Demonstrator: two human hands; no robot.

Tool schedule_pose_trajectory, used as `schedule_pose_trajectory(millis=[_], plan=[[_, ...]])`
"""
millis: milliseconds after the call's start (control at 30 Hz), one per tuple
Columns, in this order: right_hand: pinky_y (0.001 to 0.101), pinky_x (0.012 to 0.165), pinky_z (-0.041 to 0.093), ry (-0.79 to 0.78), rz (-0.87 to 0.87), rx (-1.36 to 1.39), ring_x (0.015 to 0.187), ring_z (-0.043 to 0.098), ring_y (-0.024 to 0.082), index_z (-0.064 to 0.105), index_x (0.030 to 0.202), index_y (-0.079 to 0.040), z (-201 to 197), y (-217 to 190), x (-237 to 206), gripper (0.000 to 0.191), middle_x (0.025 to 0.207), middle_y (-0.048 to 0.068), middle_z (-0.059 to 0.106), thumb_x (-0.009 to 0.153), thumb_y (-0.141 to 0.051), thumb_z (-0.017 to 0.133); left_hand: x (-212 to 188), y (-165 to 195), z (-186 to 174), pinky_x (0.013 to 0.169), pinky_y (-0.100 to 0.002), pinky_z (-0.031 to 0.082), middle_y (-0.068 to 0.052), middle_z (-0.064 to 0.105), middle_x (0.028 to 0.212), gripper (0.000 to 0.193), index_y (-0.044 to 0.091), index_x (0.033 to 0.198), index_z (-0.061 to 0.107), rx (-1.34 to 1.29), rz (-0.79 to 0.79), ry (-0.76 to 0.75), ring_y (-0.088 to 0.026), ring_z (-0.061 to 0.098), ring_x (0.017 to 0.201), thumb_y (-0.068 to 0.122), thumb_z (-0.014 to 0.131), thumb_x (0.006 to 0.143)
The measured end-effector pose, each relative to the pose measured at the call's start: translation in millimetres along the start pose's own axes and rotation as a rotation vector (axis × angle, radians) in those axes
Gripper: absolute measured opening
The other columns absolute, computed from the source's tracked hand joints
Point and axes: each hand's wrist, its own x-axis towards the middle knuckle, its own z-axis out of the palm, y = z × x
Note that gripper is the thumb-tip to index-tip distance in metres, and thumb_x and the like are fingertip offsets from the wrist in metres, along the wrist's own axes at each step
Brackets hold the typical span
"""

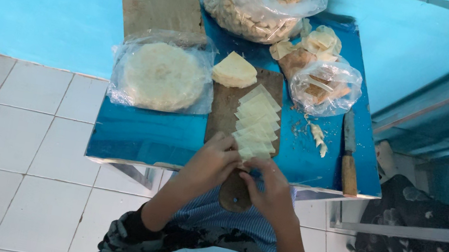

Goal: The person tears thin white pastry sheets into smaller pieces and folds or shapes them into diamond forms by hand on a wooden paddle board. They arrange the diamond pieces in an overlapping pattern on the board, taking sheets from a pile and a plastic bag on the blue work table.

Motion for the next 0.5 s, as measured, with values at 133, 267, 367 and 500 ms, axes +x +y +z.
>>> schedule_pose_trajectory(millis=[133,267,367,500], plan=[[0.0392,0.081,0.057,0.025,-0.06,-0.083,0.097,0.071,0.034,0.061,0.11,-0.004,2,-1,1,0.031,0.103,0.013,0.069,0.084,0.003,0.076,-4,-2,-4,0.083,-0.043,0.05,-0.012,0.06,0.098,0.011,0.001,0.093,0.069,0.001,0.074,-0.028,-0.034,0.057,0.096,0.005,0.074,0.083],[0.0387,0.079,0.057,-0.018,-0.004,-0.08,0.095,0.071,0.032,0.062,0.11,-0.003,4,-1,-4,0.03,0.101,0.015,0.069,0.085,0.002,0.077,-11,1,-2,0.084,-0.042,0.051,-0.013,0.06,0.101,0.014,-0.001,0.099,0.067,0.006,0.107,-0.019,-0.032,0.057,0.096,0.005,0.072,0.087],[0.0377,0.079,0.059,0.03,0.045,-0.04,0.094,0.073,0.03,0.063,0.109,-0.005,6,-3,-11,0.029,0.102,0.014,0.07,0.085,0.001,0.077,-15,4,-1,0.085,-0.042,0.051,-0.013,0.06,0.102,0.015,-0.001,0.1,0.066,0.006,0.111,0.0,-0.033,0.058,0.098,0.003,0.07,0.087],[0.0372,0.078,0.059,0.087,0.026,-0.103,0.093,0.075,0.03,0.063,0.111,-0.01,7,2,-9,0.033,0.106,0.014,0.074,0.083,0.0,0.079,-13,4,-3,0.085,-0.044,0.05,-0.013,0.06,0.102,0.018,0.001,0.102,0.067,-0.003,0.107,-0.004,-0.034,0.058,0.099,0.004,0.07,0.085]])
